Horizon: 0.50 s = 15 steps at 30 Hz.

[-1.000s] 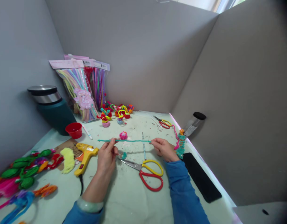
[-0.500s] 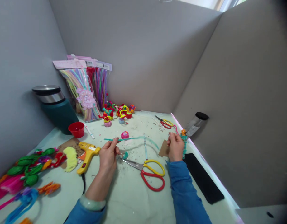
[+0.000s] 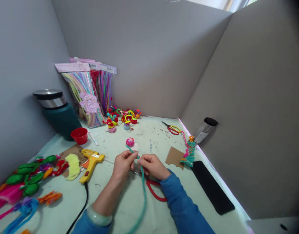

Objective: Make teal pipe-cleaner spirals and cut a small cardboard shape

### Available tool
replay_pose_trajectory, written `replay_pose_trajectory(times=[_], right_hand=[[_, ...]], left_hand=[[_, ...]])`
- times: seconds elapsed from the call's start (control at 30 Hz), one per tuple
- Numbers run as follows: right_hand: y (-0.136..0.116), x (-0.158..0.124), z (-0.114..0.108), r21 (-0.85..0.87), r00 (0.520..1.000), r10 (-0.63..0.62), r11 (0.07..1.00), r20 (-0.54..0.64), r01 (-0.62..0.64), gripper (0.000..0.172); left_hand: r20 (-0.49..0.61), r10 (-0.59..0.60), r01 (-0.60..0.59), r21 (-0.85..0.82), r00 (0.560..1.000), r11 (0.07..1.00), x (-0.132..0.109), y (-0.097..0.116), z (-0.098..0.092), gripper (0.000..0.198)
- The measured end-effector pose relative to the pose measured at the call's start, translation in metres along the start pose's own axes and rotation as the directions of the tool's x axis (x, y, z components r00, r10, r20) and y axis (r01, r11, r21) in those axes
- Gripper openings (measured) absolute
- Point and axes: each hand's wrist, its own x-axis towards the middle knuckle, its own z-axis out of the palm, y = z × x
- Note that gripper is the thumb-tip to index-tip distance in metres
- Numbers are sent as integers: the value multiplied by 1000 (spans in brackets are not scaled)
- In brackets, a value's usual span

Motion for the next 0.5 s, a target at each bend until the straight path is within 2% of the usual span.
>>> replay_pose_trajectory(times=[0.17, 0.3, 0.5], right_hand=[[0, 0, -1, 8, 999, -38, 999, 16, 38, 35], [1, -1, -5, 71, 997, 3, 997, 73, -8, 31], [5, 2, -1, 96, 1000, 4, 995, 23, -6, 26]], left_hand=[[-44, 36, -39, -70, 998, 997, 4, 0, -3, 25], [-70, 48, -55, -93, 996, 994, 4, 2, -6, 24], [67, -82, 83, -17, 994, 996, 1, -1, -2, 26]])
